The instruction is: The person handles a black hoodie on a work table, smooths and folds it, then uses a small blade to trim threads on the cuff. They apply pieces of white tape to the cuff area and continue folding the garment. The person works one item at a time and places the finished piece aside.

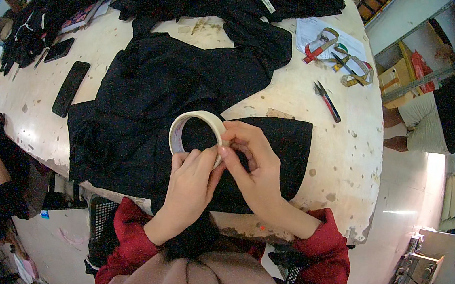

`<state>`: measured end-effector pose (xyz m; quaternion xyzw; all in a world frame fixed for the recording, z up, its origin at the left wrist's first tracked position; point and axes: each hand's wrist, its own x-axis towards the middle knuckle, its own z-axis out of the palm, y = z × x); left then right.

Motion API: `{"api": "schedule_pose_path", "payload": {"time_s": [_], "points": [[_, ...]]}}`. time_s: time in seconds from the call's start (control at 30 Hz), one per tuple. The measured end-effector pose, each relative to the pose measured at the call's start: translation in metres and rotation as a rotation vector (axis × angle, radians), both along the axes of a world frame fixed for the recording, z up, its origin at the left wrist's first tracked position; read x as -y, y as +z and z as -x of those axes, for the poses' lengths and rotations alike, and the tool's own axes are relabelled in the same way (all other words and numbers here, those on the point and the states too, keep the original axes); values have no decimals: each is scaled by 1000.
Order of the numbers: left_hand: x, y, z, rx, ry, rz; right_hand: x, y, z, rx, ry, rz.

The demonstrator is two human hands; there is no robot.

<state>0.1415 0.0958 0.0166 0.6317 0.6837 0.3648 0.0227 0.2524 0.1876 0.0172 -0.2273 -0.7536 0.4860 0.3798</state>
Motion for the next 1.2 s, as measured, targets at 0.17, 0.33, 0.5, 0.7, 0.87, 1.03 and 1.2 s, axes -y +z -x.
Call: {"api": "schedule_pose_path", "payload": {"time_s": [0.17,0.33,0.5,0.7,0.87,1.03,1.2], "points": [[-6,-7,-4,-149,43,39,-1,-6,5,-104,-1,359],[-13,-16,-6,-227,61,56,-5,-16,5,-90,-40,376],[-32,-16,1,-277,33,95,-26,-17,8,-131,-56,450],[-64,-21,2,-413,-51,-32,-39,-25,6,-208,-247,324],[-69,-48,11,-396,-102,-172,-38,-31,4,-110,-331,-122],[-53,-66,19,276,-450,-225,-22,18,-12,-36,-78,-443],[-47,-60,19,642,-663,-150,-14,23,-20,-57,78,-225]]}}
